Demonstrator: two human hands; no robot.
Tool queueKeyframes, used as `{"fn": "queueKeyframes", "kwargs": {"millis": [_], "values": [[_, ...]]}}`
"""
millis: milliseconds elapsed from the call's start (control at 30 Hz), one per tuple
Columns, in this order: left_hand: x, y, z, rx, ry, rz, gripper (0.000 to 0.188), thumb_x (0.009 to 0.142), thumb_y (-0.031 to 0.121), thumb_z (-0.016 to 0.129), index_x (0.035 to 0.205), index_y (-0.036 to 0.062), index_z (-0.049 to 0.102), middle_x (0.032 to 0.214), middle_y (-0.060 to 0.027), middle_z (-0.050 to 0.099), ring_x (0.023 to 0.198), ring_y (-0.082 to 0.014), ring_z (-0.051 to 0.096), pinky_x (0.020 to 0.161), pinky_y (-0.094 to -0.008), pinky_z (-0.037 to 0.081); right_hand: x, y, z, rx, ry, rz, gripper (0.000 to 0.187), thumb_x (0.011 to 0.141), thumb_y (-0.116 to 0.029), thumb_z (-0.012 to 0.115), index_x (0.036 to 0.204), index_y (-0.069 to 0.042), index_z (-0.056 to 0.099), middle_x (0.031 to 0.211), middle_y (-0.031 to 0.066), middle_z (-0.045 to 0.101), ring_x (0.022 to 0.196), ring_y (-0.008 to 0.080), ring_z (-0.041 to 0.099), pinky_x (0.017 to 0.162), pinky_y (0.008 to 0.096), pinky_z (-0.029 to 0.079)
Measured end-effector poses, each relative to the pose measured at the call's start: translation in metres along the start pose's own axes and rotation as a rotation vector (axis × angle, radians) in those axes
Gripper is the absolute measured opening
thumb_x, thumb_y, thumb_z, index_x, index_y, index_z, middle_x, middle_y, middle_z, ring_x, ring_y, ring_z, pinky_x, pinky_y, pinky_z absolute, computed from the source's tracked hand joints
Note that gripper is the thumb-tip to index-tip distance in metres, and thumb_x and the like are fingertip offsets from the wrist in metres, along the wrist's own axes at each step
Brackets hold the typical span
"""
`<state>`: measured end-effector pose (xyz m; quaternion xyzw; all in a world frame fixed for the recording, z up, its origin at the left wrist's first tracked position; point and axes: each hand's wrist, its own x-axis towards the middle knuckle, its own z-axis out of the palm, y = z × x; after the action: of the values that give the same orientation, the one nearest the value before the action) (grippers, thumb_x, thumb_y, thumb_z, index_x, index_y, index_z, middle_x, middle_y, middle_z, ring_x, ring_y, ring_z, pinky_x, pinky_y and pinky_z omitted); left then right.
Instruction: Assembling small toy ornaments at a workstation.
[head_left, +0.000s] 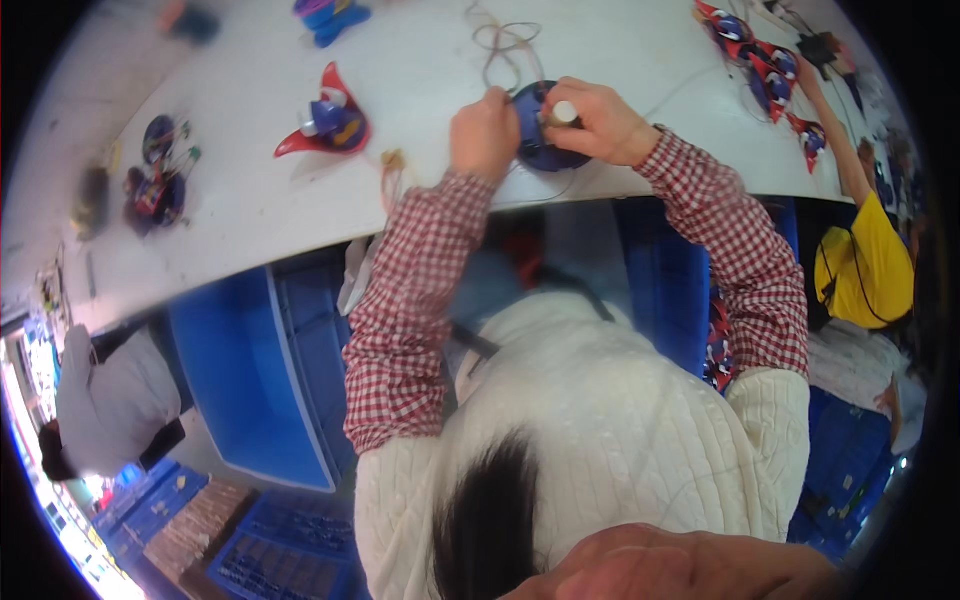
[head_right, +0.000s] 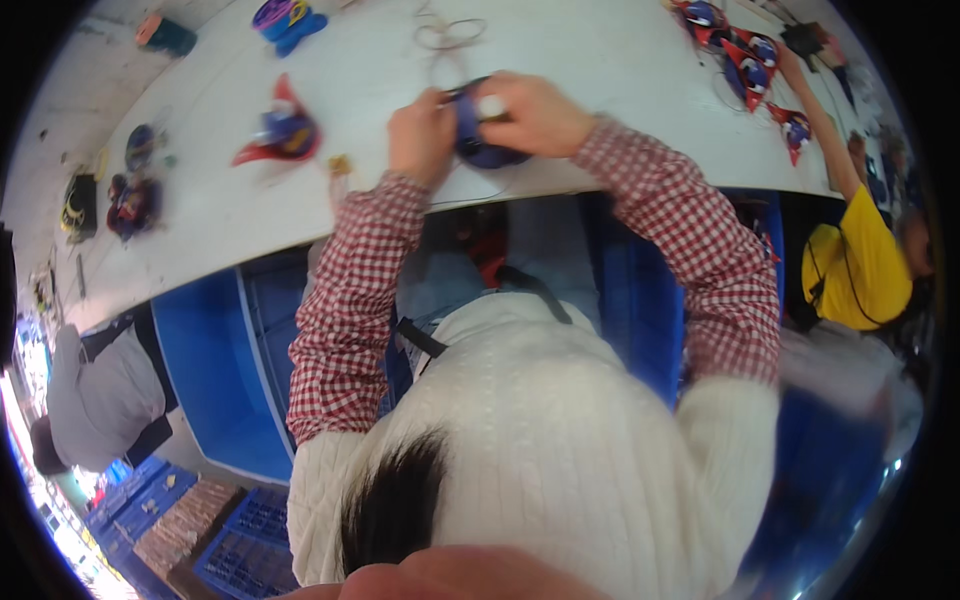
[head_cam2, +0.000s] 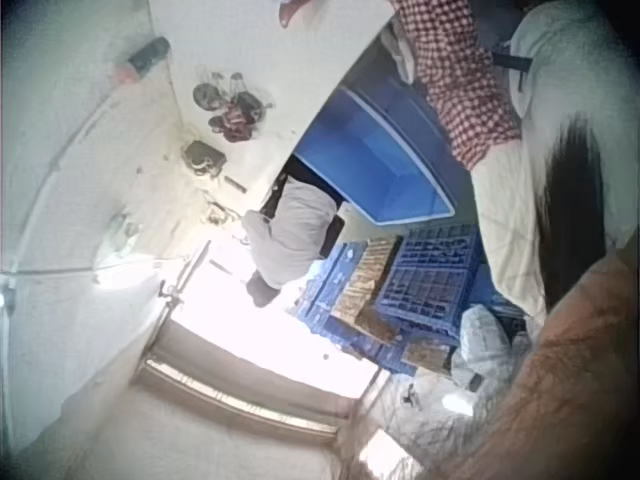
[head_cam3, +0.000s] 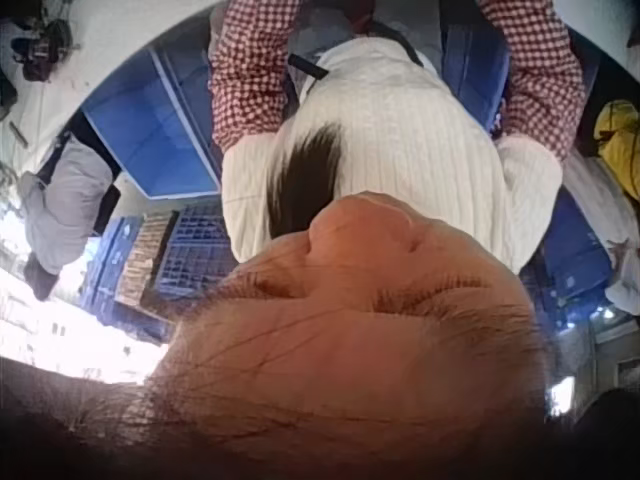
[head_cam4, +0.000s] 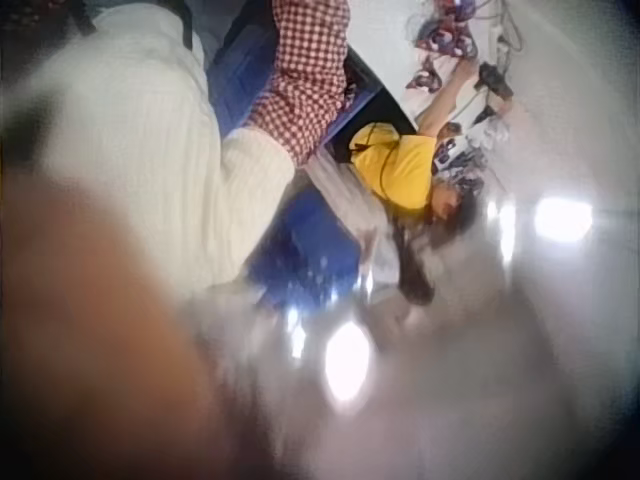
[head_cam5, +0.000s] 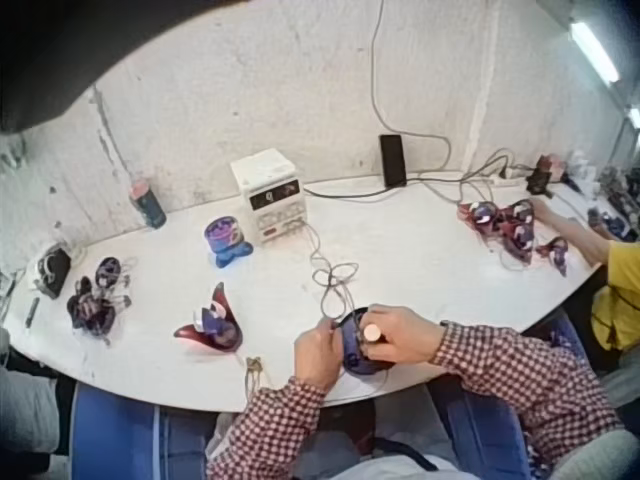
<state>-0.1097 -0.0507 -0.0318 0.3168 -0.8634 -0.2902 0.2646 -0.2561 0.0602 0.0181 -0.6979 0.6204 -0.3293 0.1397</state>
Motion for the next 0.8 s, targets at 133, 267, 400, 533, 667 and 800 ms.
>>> {"fn": "queueKeyframes", "kwargs": {"millis": [133,267,400,533,667,800], "values": [[-0.013,0.007,-0.022,-0.129,0.071,0.037,0.018,0.084,0.016,0.058,0.096,0.0032,0.063,0.085,-0.0157,0.064,0.071,-0.0313,0.061,0.065,-0.0379,0.049,-0.011,0.006,-0.002,-0.025,0.022,0.042,0.019,0.076,-0.004,0.066,0.093,-0.005,0.057,0.091,0.0057,0.053,0.071,0.0197,0.051,0.068,0.0277,0.043],[-0.043,-0.023,-0.086,-0.037,0.187,0.029,0.022,0.083,0.007,0.061,0.105,0.0033,0.061,0.093,-0.0091,0.058,0.074,-0.0212,0.059,0.068,-0.0315,0.05,-0.023,-0.03,-0.006,0.07,0.207,0.146,0.017,0.079,-0.003,0.064,0.094,-0.004,0.057,0.091,0.0058,0.052,0.068,0.0154,0.048,0.062,0.0238,0.042],[-0.072,-0.07,-0.124,0.063,0.184,0.007,0.022,0.083,0.004,0.058,0.105,0.0027,0.061,0.091,-0.0084,0.058,0.073,-0.0187,0.056,0.069,-0.0279,0.048,-0.077,-0.063,0.011,0.119,0.079,0.019,0.014,0.082,-0.003,0.062,0.094,0.0,0.057,0.082,0.0064,0.053,0.062,0.0137,0.047,0.058,0.0234,0.042],[-0.101,-0.065,-0.137,-0.01,0.156,-0.127,0.019,0.084,0.004,0.058,0.103,0.0013,0.061,0.091,-0.0085,0.058,0.074,-0.0167,0.054,0.069,-0.0252,0.047,-0.105,-0.063,0.09,0.23,-0.261,0.241,0.035,0.081,-0.013,0.067,0.112,0.001,0.056,0.097,0.0126,0.061,0.072,0.0199,0.059,0.067,0.0284,0.05],[-0.155,-0.06,-0.11,-0.085,0.314,-0.22,0.02,0.087,0.008,0.06,0.106,0.0025,0.059,0.09,-0.0071,0.059,0.073,-0.0123,0.054,0.067,-0.0226,0.048,-0.074,-0.068,0.139,0.502,-0.157,0.445,0.045,0.081,-0.013,0.067,0.122,0.001,0.052,0.106,0.0139,0.059,0.073,0.0189,0.06,0.068,0.0291,0.05],[-0.195,-0.051,-0.07,-0.469,0.295,-0.528,0.021,0.084,0.004,0.06,0.105,0.0012,0.057,0.094,-0.0071,0.057,0.075,-0.0111,0.052,0.065,-0.0213,0.046,-0.047,-0.069,0.171,0.542,-0.094,0.408,0.044,0.079,-0.01,0.066,0.12,-0.001,0.054,0.095,0.0108,0.062,0.068,0.0168,0.057,0.064,0.0272,0.049]]}}
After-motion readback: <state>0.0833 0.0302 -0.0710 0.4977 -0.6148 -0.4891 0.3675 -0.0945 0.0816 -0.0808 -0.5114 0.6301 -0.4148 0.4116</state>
